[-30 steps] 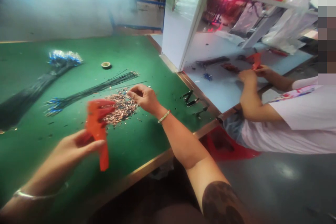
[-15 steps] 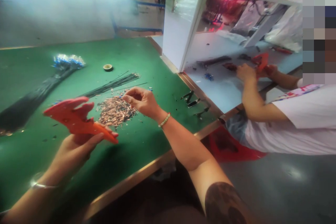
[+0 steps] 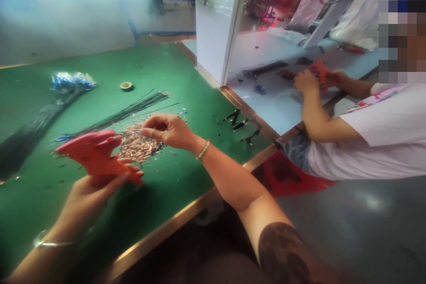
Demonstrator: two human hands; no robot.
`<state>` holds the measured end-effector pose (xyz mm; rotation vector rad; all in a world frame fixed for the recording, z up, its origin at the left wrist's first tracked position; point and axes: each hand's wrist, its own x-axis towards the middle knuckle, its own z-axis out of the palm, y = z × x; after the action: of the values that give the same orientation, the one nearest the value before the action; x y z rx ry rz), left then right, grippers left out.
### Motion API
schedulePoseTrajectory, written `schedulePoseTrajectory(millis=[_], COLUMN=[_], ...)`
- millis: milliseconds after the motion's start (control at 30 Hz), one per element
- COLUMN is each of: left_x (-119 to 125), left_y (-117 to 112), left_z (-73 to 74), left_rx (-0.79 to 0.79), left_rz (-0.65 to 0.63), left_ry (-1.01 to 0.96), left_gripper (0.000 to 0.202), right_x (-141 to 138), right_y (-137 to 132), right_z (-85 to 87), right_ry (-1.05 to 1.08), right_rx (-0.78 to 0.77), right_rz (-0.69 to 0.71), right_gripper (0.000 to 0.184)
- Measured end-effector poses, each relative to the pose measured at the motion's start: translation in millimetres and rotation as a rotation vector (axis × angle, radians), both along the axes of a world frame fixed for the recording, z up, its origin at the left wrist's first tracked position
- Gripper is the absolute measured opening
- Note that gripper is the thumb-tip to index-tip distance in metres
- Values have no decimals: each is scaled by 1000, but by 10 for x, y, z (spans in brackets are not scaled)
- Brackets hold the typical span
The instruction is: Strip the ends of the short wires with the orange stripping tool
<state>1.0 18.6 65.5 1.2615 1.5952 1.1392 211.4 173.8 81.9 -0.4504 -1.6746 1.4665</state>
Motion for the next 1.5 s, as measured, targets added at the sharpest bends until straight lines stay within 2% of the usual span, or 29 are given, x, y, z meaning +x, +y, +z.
schedulePoseTrajectory(millis=[167,333,433,567,767,833,933,1067,1300,1500], left_x=[75,52,50,95,140,141,142,144,85,46], left_y=[18,2,-10,-17,-14,-16,-22,-29,-42,-47], left_z=[116,69,43,56,32,8,-19,-27,-85,-134], left_rx=[-87,-44,-14,8,34,38,18,-39,-100,-98], left_rz=[56,118,141,169,146,151,190,244,237,240], left_ry=[-43,-2,18,-33,13,41,135,238,283,307], left_gripper=[59,55,50,52,51,51,52,61,75,71], right_x=[3,-2,-24,-73,-138,-152,-170,-187,-195,-186], right_y=[6,-59,-137,-225,-340,-380,-436,-484,-517,-541], right_z=[-15,20,39,7,-50,-49,-49,-58,-63,-65], right_ry=[-33,-53,-33,-24,-234,-294,-352,-357,-459,-502], right_rx=[46,123,248,466,818,911,1010,1097,1158,1219], right_rz=[-5,-70,-129,-212,-356,-415,-425,-439,-412,-407], right_gripper=[45,39,31,23,26,28,29,27,32,33])
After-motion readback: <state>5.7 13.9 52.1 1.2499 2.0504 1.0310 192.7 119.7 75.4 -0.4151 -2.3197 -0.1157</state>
